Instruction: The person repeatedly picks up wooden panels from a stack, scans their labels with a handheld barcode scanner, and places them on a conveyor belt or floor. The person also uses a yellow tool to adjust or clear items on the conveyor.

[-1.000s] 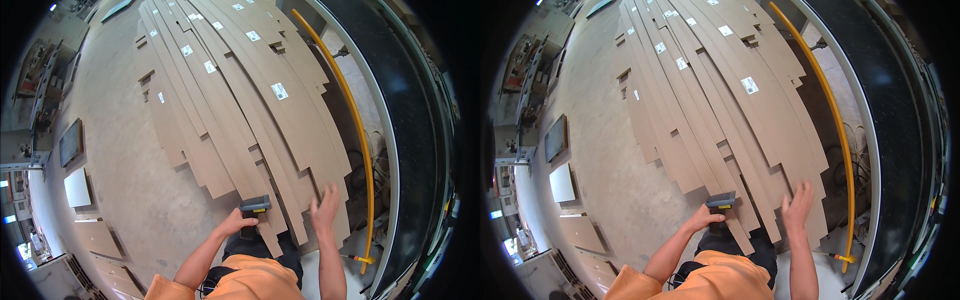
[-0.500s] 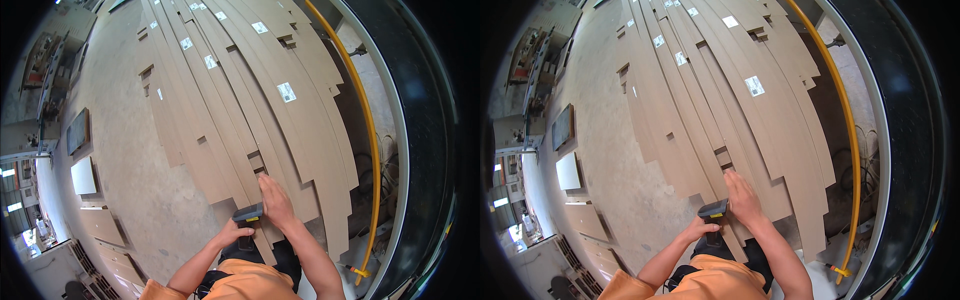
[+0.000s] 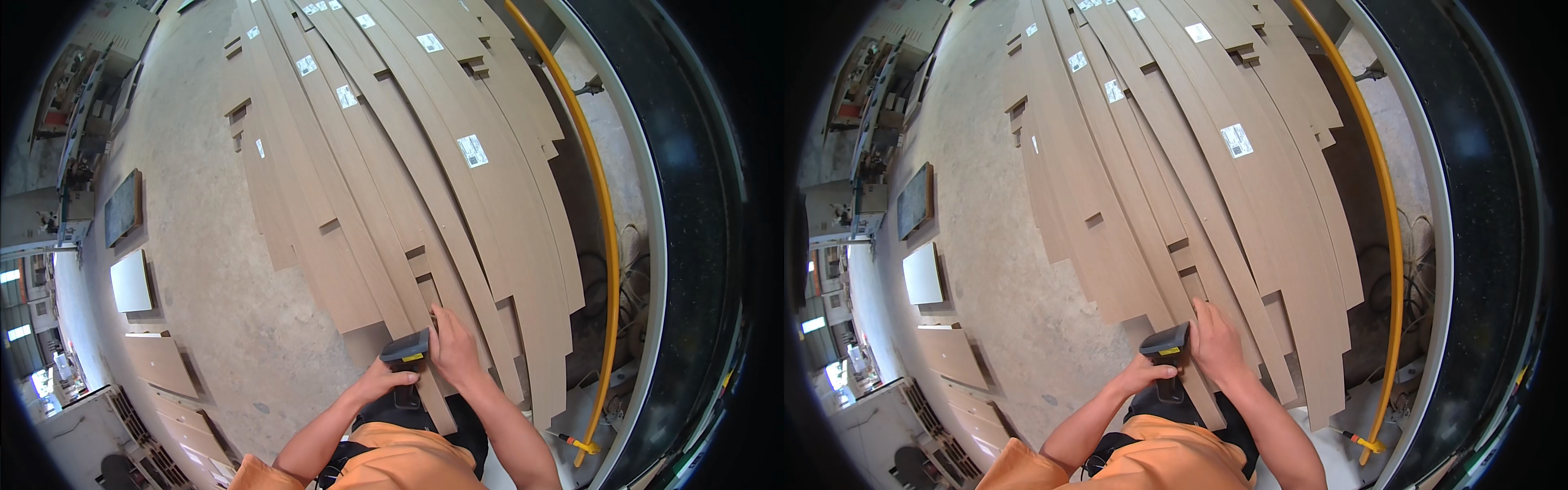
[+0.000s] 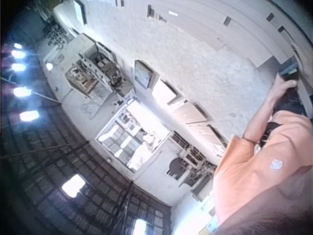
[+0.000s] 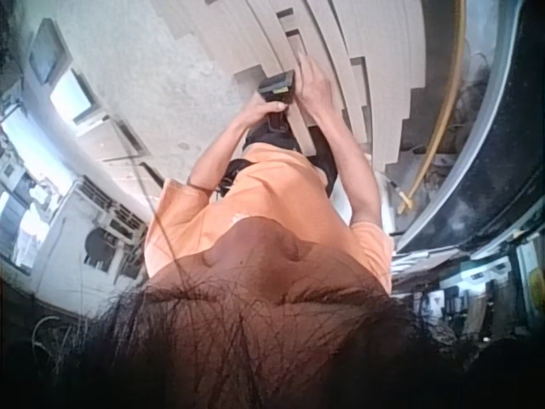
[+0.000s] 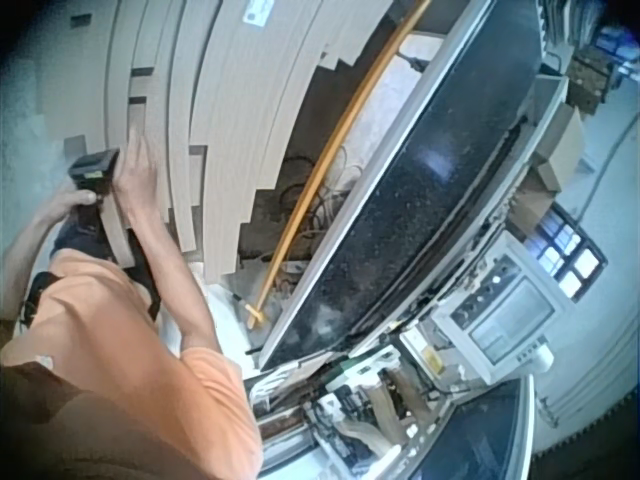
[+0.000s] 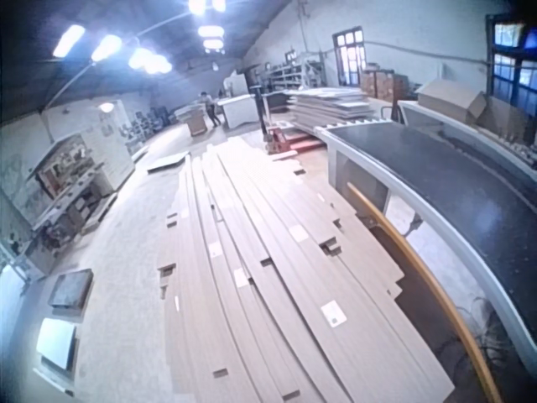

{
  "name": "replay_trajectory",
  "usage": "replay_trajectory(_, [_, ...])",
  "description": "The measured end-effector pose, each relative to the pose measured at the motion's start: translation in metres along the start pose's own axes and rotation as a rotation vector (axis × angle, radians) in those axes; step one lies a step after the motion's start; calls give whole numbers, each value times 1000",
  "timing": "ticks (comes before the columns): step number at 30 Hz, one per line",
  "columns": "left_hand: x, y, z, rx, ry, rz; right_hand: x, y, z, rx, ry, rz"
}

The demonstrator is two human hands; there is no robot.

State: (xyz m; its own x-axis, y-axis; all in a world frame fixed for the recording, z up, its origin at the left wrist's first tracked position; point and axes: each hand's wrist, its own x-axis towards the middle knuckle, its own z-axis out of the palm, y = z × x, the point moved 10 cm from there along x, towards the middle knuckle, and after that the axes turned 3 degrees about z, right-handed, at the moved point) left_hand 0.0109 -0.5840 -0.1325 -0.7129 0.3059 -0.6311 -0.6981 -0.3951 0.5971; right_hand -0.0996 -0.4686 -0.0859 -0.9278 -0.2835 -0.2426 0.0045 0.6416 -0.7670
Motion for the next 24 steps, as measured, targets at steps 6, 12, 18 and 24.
replay_trajectory(6, [-4, -9, -15, 111, 7, -6, -7, 17, 16, 91, -81, 217])
replay_trajectory(12, [-13, -24, -28, 218, 26, -53, 80, -42, -26, -162, 211, -277])
replay_trajectory(18, [-69, -29, -58, 240, 230, -14, 168, -55, 1, -331, 17, -235])
replay_trajectory(24, [-132, -43, -80, 39, 554, 1, 186, -61, 11, -472, 19, -93])
